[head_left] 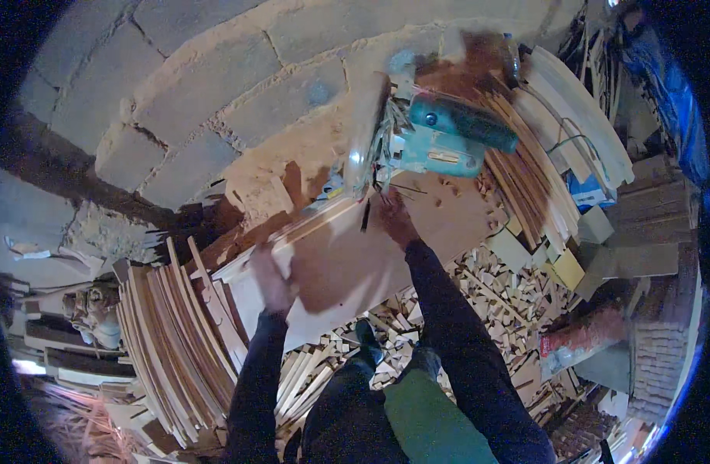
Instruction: Use a circular saw to cut thin wood strips to size and organize them on a workbench.
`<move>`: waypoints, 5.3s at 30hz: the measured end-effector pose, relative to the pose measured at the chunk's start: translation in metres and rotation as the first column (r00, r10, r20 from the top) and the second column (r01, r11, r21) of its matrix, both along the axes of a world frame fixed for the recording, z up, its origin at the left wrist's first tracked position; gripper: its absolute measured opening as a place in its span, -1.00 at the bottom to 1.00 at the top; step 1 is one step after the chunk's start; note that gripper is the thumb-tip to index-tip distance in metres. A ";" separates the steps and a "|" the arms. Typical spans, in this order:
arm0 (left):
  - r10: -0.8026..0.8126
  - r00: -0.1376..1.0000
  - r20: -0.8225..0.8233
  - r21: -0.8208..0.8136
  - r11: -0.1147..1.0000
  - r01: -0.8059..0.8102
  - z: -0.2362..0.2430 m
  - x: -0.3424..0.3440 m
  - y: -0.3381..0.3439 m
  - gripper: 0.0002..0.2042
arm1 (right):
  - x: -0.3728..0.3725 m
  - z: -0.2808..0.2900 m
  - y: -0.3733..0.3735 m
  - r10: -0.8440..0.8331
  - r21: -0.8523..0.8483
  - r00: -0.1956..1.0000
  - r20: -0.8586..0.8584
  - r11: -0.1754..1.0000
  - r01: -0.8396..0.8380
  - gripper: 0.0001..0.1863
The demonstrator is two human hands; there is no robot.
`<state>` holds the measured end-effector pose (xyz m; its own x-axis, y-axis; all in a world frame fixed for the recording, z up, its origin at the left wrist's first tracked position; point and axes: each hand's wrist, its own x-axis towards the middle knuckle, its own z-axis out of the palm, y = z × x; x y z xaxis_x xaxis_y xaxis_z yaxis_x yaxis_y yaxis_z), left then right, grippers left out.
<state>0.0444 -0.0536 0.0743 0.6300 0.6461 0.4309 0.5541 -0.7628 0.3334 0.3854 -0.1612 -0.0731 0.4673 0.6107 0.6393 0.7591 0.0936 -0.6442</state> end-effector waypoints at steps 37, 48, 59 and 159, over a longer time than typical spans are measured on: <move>-0.264 0.962 -0.076 -0.099 0.962 0.256 -0.068 0.116 0.062 -0.41 | 0.049 0.472 -0.071 0.112 -0.686 0.943 0.315 0.713 0.144 -0.46; -0.289 0.956 -0.058 -0.040 0.957 0.287 -0.050 0.114 0.060 -0.42 | 0.055 0.469 -0.075 0.206 -0.589 0.807 0.554 0.782 0.205 -0.44; -0.264 0.906 0.330 -0.410 0.824 0.390 -0.086 0.118 0.073 -0.34 | 0.035 0.427 -0.087 0.114 -0.569 0.932 0.343 0.815 0.110 -0.42; -0.529 0.838 0.136 -0.637 0.601 0.483 -0.005 -0.124 -0.229 -0.90 | -0.168 0.088 -0.324 0.256 0.244 0.005 -0.967 0.926 -0.287 -0.57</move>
